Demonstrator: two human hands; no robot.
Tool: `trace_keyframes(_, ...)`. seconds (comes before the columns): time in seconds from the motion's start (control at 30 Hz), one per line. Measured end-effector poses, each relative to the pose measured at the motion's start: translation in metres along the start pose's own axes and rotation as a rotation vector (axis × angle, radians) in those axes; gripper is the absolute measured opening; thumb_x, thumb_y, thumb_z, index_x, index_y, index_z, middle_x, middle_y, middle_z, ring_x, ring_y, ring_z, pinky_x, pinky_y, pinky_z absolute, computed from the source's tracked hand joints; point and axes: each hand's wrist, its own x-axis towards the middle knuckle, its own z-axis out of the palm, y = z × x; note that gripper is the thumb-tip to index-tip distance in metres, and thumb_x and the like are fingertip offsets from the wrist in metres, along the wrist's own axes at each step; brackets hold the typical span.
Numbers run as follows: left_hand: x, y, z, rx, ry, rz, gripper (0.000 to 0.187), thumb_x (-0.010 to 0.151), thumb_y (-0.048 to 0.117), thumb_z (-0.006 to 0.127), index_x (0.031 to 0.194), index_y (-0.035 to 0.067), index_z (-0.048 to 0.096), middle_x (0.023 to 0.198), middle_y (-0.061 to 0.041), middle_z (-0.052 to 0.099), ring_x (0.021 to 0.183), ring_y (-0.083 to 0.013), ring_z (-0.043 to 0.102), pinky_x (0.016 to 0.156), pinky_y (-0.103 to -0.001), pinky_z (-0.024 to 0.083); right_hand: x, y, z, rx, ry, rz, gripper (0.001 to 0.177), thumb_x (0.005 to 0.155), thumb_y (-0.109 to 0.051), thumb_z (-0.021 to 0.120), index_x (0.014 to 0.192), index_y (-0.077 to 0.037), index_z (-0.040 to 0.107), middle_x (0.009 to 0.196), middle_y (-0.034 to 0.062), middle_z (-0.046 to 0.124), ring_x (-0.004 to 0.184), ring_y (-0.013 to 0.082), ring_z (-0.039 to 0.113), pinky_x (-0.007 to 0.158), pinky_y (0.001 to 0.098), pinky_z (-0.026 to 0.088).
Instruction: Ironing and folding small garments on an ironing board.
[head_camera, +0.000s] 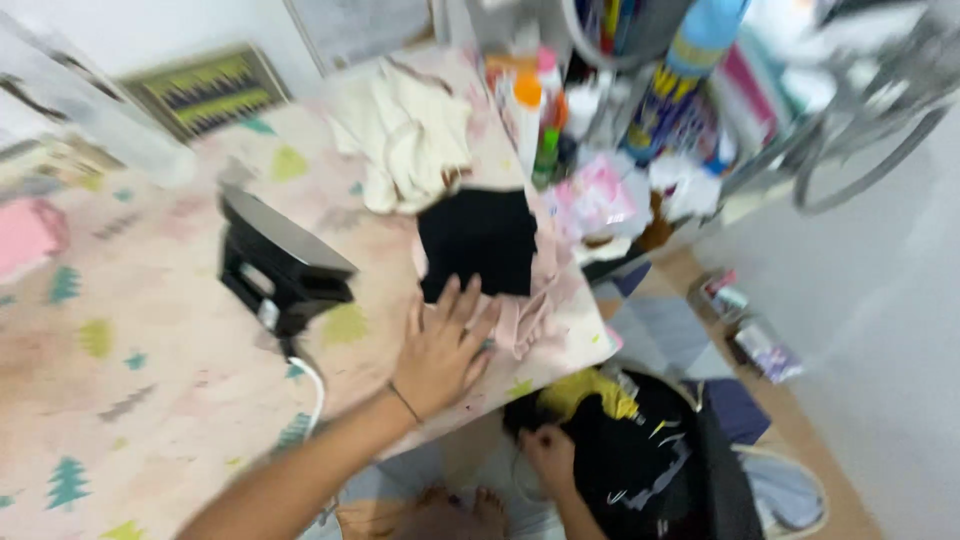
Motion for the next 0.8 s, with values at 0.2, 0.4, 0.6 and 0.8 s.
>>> trace_keyframes(0.2,-0.087,0.06,-0.042,-0.413,0.012,-0.144,0.059,0.093,0.03,0.071,0.141,0.004,0.05,0.152,-0.025,0.045,0.139,-0.0454,0.043,0.115,-0.06,0.034,-0.07,-0.11,-0.065,0.433,-0.574,-0.038,0.032,0.071,-0.001,0.077,0.07,-0.007,0.046,0.067,-0.0002,0.046,0.066,0.0126,0.046,0.064,0.0277,0.04)
trace_keyframes(0.4,-0.154,0.091,-0.101,-0.962,-0.272,-0.441,0.072,0.089,0.037,0.078,0.144,0.001,0.05,0.142,-0.022,0.056,0.136,-0.0358,0.05,0.112,-0.047,0.035,-0.137,-0.321,-0.143,0.459,-1.009,-0.424,0.022,0.077,-0.006,0.072,0.087,-0.01,0.053,0.098,-0.0003,0.051,0.099,0.0125,0.052,0.089,0.0252,0.044)
trace_keyframes(0.6,-0.165,0.083,-0.24,-1.035,-0.065,-0.586,0.057,0.081,0.032,0.082,0.125,0.004,0.059,0.113,-0.013,0.066,0.108,-0.0255,0.064,0.095,-0.036,0.05,-0.176,-0.46,-0.159,0.212,-1.173,-0.671,0.014,0.089,-0.011,0.074,0.095,-0.007,0.062,0.098,0.0033,0.057,0.094,0.0168,0.057,0.085,0.0285,0.046)
trace_keyframes(0.8,-0.19,0.05,-0.31,-0.882,0.058,-0.584,0.023,0.09,0.018,0.074,0.1,0.004,0.059,0.099,-0.011,0.058,0.096,-0.0247,0.06,0.087,-0.037,0.05,-0.195,-0.541,-0.124,0.022,-1.082,-0.823,0.034,0.086,-0.015,0.077,0.117,-0.006,0.064,0.104,0.0084,0.068,0.097,0.0226,0.065,0.084,0.0358,0.052)
